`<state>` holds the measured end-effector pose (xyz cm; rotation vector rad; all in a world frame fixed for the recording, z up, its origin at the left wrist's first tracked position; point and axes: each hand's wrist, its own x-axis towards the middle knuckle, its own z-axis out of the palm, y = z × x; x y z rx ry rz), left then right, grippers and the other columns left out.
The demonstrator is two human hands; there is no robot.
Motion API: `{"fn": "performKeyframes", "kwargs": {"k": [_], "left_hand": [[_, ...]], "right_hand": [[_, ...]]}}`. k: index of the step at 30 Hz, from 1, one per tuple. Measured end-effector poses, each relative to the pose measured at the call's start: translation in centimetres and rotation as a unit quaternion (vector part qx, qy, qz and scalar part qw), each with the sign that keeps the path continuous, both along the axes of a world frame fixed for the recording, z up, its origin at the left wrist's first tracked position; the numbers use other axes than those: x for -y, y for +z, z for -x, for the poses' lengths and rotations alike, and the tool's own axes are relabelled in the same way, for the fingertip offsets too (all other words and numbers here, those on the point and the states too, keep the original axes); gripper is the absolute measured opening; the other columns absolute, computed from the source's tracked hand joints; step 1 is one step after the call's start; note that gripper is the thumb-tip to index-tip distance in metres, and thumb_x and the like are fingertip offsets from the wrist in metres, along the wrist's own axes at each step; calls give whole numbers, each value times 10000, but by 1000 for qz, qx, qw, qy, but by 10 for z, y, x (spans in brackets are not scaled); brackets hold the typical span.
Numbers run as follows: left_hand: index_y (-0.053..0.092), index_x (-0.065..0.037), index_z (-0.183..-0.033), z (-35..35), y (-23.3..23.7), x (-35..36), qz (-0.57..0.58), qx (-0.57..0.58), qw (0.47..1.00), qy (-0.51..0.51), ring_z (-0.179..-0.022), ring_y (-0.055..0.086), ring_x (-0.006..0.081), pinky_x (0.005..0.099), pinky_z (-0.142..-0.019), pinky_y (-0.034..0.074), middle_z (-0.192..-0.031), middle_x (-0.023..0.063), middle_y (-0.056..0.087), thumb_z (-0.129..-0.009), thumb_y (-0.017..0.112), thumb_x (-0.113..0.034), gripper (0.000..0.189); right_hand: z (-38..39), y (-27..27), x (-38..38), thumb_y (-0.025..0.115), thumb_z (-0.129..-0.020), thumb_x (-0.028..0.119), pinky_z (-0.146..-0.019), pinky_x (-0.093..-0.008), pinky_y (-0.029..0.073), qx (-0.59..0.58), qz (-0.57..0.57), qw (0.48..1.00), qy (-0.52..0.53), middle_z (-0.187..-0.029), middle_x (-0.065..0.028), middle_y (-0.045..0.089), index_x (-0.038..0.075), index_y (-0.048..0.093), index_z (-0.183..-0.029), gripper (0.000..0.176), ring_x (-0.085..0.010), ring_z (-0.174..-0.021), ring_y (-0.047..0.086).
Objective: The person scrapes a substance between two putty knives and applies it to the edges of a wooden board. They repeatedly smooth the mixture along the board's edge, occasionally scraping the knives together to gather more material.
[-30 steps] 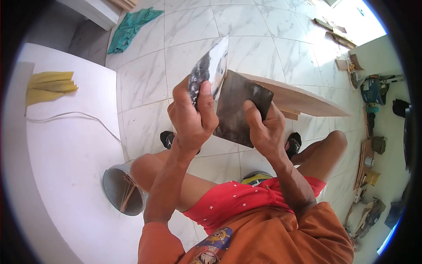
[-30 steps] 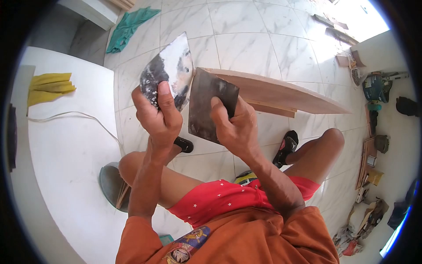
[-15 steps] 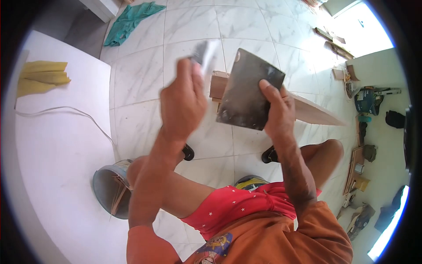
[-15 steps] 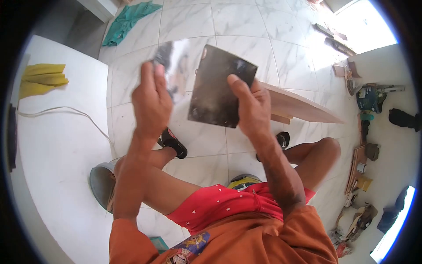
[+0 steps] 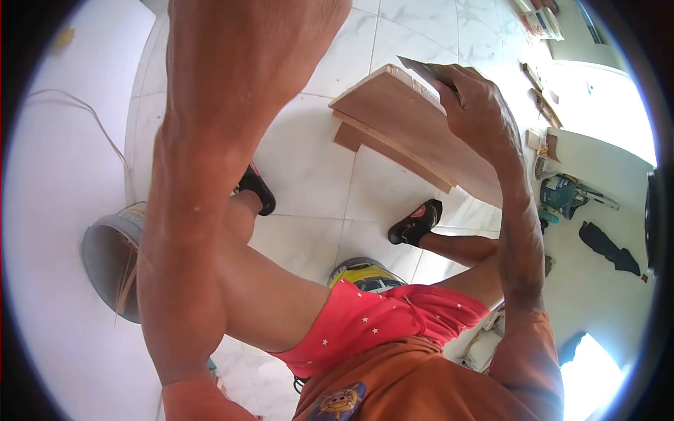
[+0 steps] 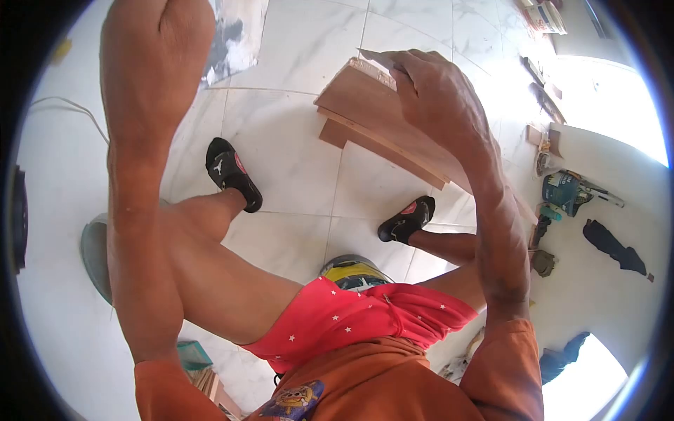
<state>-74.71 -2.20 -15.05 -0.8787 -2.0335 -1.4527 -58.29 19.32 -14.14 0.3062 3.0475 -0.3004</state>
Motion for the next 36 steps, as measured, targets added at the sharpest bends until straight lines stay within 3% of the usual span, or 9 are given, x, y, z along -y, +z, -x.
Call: {"fn": "performKeyframes", "kwargs": {"k": [4,8,15,21,26,30,36], "left_hand": [[582,77,-1032,-1,5,1,-42,-67,997,27,-770,642,456,459,-688,494,-863,292,645,-1056,493,-148,243],[591,76,-1037,-12,15,7,-24,-11,1000,11,-786,656,471,480,-709,506,-860,288,663,-1056,496,-160,255],[608,88,-1074,-16,26,22,28,59,997,-45,-743,701,402,460,-675,532,-826,295,670,-1064,482,-169,287],[614,111,-1154,-4,4,7,26,-10,999,40,-837,733,402,438,-755,595,-892,303,702,-1062,477,-163,320],[617,111,-1158,-9,8,16,-24,-14,999,-33,-831,743,387,429,-738,610,-893,296,708,-1060,480,-160,320],[619,105,-1164,-10,14,14,4,34,999,-22,-803,749,367,427,-697,615,-883,286,711,-1059,482,-157,314],[618,102,-1178,-9,10,11,-6,24,999,-25,-797,754,349,407,-688,630,-886,280,715,-1059,488,-161,316]], "right_hand": [[8,-9,3,586,-953,94,-854,-441,537,6,-41,998,36,-983,-163,719,64,715,-1163,248,-346,-950,664],[6,-22,0,589,-948,89,-880,-431,547,-12,-67,995,72,-1012,-127,722,86,713,-1174,258,-320,-983,664],[-6,-37,10,621,-902,50,-891,-418,558,-38,-138,985,101,-1088,-92,699,98,698,-1179,291,-286,-1027,656],[-17,-53,16,652,-858,41,-880,-405,530,-53,-226,964,126,-1094,-59,644,95,633,-1271,417,-270,-1031,628],[-25,-59,26,666,-834,47,-880,-403,518,-32,-244,960,134,-1080,-80,628,70,613,-1287,457,-278,-1033,619],[-27,-45,26,671,-834,51,-891,-405,522,-20,-220,965,139,-1081,-86,640,52,632,-1260,428,-277,-1044,620],[-20,-31,25,660,-831,32,-862,-403,555,-14,-186,981,56,-1073,-96,648,42,655,-1229,399,-280,-1013,637]]}}
